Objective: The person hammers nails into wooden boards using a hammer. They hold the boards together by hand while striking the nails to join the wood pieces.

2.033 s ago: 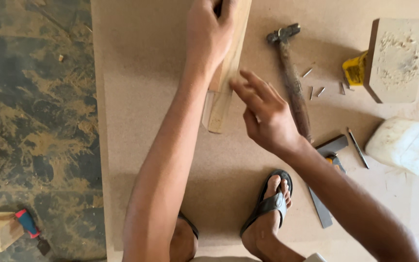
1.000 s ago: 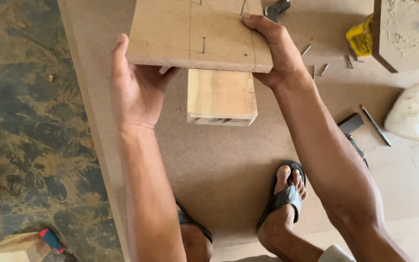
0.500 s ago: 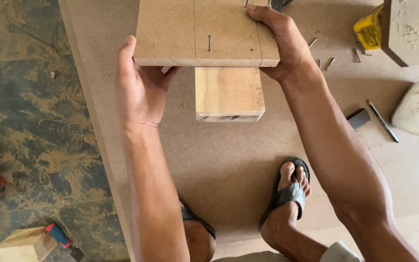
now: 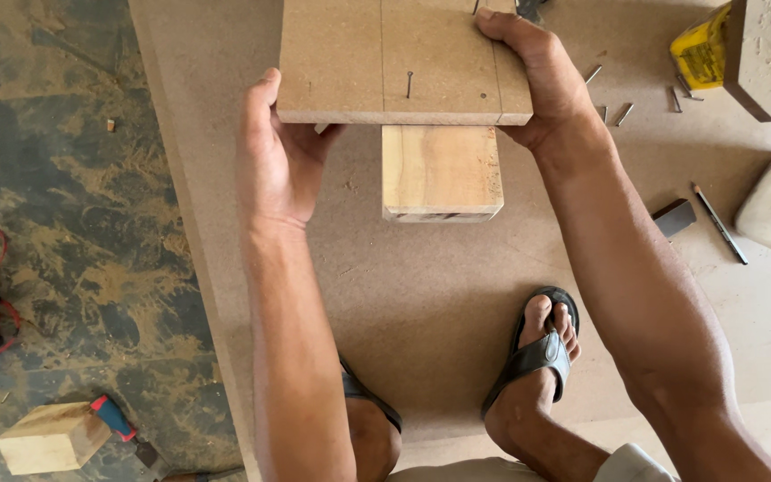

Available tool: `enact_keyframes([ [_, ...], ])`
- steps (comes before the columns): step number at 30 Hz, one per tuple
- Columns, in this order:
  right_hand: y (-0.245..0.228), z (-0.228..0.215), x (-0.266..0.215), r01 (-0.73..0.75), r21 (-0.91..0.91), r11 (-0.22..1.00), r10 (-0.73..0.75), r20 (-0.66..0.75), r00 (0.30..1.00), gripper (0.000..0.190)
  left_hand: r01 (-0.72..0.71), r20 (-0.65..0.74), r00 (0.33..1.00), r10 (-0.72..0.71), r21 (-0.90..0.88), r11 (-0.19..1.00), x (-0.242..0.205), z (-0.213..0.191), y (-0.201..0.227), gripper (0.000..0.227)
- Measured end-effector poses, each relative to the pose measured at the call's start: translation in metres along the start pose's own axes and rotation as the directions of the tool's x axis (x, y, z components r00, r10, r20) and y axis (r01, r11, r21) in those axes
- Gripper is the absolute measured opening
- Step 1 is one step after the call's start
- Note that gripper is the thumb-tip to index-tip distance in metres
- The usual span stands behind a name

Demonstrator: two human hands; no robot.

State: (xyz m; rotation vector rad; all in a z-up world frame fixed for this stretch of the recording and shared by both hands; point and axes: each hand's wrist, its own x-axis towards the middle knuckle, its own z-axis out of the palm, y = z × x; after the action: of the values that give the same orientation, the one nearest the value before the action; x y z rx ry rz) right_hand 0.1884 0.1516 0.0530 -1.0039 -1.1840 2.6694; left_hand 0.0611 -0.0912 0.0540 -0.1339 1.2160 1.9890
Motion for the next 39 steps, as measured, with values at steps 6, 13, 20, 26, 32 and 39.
enact_keyframes([
  [6, 0.008, 0.002, -0.003, -0.035, -0.137, 0.99, 0.014, -0.158, 0.987, 0.071, 0.009, -0.016, 1.0, -0.008, 0.031, 0.999, 0.0, -0.012, -0.009, 0.069],
  [13, 0.047, -0.015, 0.005, -0.124, -0.234, 0.964, 0.086, -0.167, 0.982, 0.054, 0.165, -0.09, 0.984, -0.153, 0.14, 0.976, 0.001, -0.023, -0.016, 0.058],
  [20, 0.071, -0.028, 0.01, -0.092, -0.653, 0.752, -0.082, -0.231, 0.969, 0.051, 0.208, -0.274, 0.959, -0.079, 0.482, 0.851, 0.007, -0.025, -0.045, 0.061],
  [26, 0.068, -0.026, 0.0, -0.052, -0.776, 0.629, -0.305, -0.307, 0.901, 0.064, 0.181, -0.263, 0.956, 0.134, 0.88, 0.439, 0.019, -0.041, -0.059, 0.057],
  [32, 0.069, -0.028, -0.003, 0.052, -0.727, 0.685, -0.298, -0.214, 0.93, 0.058, 0.206, -0.29, 0.951, 0.111, 0.856, 0.473, 0.02, -0.047, -0.063, 0.056],
  [39, 0.071, -0.027, -0.004, 0.072, -0.744, 0.665, -0.325, -0.201, 0.924, 0.053, 0.149, -0.247, 0.96, 0.131, 0.849, 0.506, 0.021, -0.045, -0.06, 0.057],
])
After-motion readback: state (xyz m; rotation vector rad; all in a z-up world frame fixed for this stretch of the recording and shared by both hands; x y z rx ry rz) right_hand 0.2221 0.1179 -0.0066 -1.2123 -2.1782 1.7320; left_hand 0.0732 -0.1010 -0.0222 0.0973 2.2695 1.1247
